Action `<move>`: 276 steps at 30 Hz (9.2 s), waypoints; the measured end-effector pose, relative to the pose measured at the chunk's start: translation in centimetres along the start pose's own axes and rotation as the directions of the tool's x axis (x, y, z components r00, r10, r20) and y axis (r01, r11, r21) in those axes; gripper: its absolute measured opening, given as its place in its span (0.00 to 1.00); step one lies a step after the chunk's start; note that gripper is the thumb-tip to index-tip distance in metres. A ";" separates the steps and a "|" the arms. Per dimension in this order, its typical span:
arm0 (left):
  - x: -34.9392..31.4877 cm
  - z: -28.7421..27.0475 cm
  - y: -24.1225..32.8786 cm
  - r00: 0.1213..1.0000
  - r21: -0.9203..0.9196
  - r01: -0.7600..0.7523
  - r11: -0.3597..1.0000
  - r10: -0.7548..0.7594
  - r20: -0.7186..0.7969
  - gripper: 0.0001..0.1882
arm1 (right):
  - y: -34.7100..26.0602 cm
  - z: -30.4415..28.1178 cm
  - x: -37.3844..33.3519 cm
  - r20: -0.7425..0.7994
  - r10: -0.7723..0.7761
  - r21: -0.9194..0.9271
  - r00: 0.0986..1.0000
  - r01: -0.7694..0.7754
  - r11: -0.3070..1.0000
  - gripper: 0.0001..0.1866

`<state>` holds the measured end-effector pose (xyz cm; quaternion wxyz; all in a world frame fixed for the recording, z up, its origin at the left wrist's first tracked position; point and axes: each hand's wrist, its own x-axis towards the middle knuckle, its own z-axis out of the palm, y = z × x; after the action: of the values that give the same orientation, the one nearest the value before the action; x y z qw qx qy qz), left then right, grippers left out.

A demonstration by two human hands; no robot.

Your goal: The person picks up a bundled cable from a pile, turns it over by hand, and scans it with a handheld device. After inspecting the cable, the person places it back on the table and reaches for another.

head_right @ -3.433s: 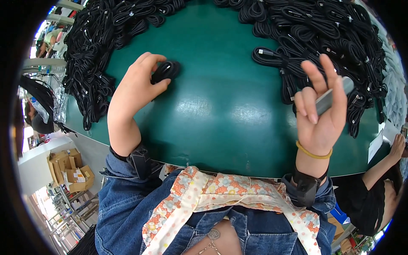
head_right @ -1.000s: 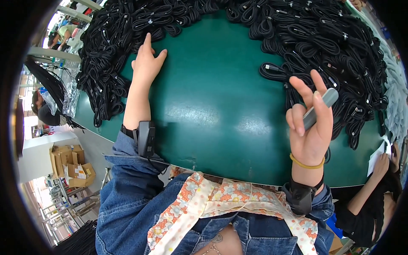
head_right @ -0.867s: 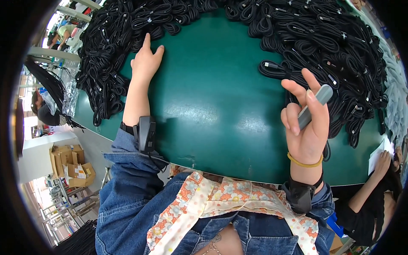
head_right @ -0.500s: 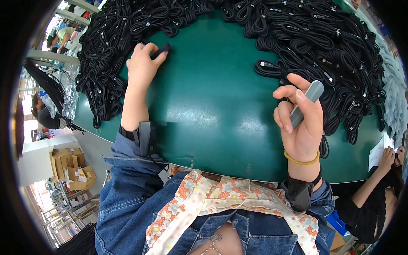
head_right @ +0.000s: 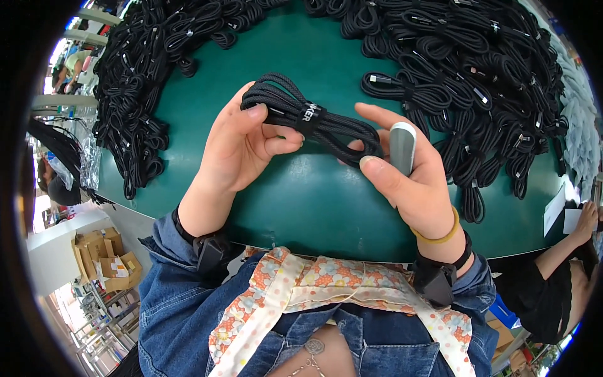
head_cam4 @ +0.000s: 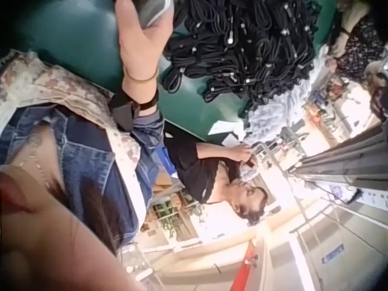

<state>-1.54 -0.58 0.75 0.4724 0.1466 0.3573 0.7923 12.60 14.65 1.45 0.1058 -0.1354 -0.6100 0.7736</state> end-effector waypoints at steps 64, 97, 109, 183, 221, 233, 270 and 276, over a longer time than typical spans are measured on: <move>1.0 -2.4 1.8 0.864 0.748 -0.165 0.643 0.460 -0.204 0.12 | -1.2 -5.7 1.3 -0.191 -0.144 0.619 0.971 0.233 0.750 0.18; -1.2 -6.7 8.3 0.761 0.950 0.285 0.126 0.574 -0.304 0.19 | 1.9 -3.1 1.2 0.118 -0.092 0.509 0.989 0.019 0.861 0.14; -1.3 0.5 0.8 0.941 0.567 -0.327 0.756 0.202 0.273 0.19 | 0.5 -1.2 0.3 -0.017 -0.124 0.112 0.992 0.126 0.986 0.26; -1.9 1.3 0.2 0.984 0.473 -0.098 0.876 0.155 -0.083 0.11 | 1.3 -1.3 -0.2 -0.044 -0.299 -0.168 0.953 0.288 0.943 0.19; -1.3 0.8 0.5 0.980 0.535 -0.201 0.821 0.164 0.116 0.24 | -0.1 -1.0 -0.6 -0.086 -0.195 -0.242 0.977 0.170 0.955 0.18; -0.9 -8.3 6.8 0.621 0.792 0.481 -0.375 0.784 -0.006 0.26 | -0.4 -2.5 -0.5 0.194 0.162 -0.216 0.968 -0.119 0.969 0.12; -0.7 0.0 -1.7 0.986 -0.351 0.164 0.922 -0.145 0.082 0.14 | 0.0 -0.9 -0.1 -0.026 0.008 0.089 1.000 -0.006 0.996 0.16; -0.6 -0.3 -1.7 0.975 -0.394 0.224 0.892 -0.200 0.102 0.15 | 0.2 -1.1 -0.1 -0.014 -0.014 0.080 1.000 0.015 0.997 0.17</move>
<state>-0.28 -0.66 -0.61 0.5862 0.0295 0.1864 0.7879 13.11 15.59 1.03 0.1206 -0.1316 -0.5788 0.7956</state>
